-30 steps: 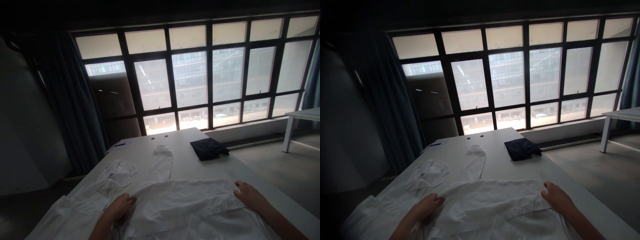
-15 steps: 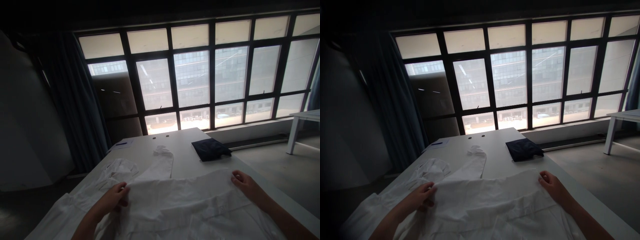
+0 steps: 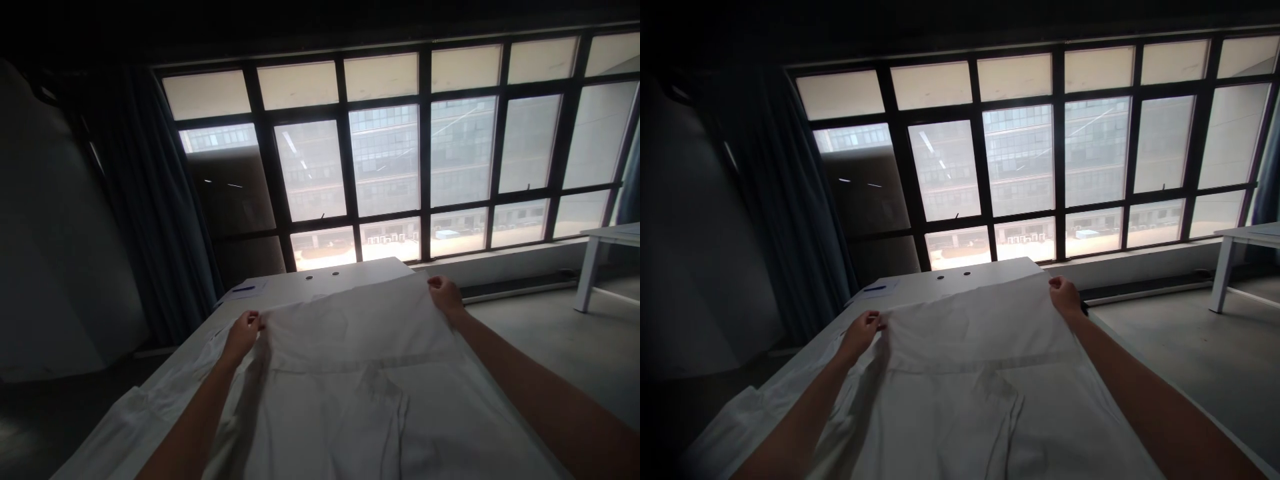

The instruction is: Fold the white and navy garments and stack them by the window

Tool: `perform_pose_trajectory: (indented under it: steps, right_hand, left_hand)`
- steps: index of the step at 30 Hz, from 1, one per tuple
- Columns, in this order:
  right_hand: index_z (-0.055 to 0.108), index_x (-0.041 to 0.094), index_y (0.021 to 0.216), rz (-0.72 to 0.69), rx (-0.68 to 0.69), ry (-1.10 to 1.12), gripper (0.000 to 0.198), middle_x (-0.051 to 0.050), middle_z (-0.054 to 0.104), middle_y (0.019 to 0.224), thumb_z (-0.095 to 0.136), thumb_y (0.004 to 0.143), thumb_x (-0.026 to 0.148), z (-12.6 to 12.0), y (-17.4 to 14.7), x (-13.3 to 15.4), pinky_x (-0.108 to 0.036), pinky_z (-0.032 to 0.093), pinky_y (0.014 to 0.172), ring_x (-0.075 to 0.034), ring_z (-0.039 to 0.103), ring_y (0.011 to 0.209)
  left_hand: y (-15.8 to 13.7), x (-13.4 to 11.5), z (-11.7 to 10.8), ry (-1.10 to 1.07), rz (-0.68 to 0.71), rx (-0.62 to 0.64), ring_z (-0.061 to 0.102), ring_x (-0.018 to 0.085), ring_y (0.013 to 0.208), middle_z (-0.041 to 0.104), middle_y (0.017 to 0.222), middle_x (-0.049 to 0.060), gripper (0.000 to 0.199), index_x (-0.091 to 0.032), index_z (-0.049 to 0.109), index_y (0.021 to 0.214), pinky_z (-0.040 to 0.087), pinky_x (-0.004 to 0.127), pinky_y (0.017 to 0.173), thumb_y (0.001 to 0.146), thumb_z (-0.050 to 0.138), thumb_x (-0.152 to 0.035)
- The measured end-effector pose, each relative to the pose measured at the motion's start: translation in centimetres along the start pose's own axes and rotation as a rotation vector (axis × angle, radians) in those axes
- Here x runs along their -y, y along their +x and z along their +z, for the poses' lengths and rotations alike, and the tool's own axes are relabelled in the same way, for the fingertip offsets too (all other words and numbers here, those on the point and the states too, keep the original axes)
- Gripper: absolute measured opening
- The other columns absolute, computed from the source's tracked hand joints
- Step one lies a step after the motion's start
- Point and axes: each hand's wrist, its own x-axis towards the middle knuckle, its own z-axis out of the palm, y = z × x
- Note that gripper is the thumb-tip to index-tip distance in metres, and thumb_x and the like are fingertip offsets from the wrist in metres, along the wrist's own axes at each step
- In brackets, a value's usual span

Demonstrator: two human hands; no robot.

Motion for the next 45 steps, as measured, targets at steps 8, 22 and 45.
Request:
perform_pose_trajectory:
  steps: [8,22,45]
  right_hand:
    - [0.067,0.022,0.122,-0.377,0.486,-0.411,0.040,-0.016,0.049,0.151,0.059,0.084,0.033,8.0,-14.7,1.4,-0.057,0.032,0.109,-0.036,0.044,0.136]
    - [0.032,0.029,0.158,-0.418,0.725,-0.427,0.075,-0.008,0.026,0.166,0.030,0.096,0.071,9.3,-21.4,-3.1,-0.071,-0.005,0.116,-0.038,0.013,0.153]
    - [0.063,0.019,0.088,-0.210,0.680,0.343,0.020,-0.002,0.064,0.076,0.046,0.086,0.028,9.7,-18.9,4.9,-0.030,0.048,0.072,-0.018,0.059,0.073]
  left_hand:
    - [-3.6,1.6,7.4,0.242,0.150,0.210,0.047,0.032,0.139,0.056,0.147,0.015,0.062,-0.018,0.062,0.132,0.034,0.043,0.118,0.078,0.070,-0.047]
    - [-12.5,6.4,12.4,0.721,0.127,0.313,0.005,0.038,0.154,0.011,0.168,0.002,0.079,-0.038,0.024,0.158,0.002,0.069,0.118,0.091,0.032,-0.079]
    - [-12.0,6.3,13.1,0.581,0.204,0.112,0.039,0.025,0.146,0.050,0.154,0.005,0.046,-0.026,0.060,0.138,0.027,0.048,0.121,0.095,0.046,-0.032]
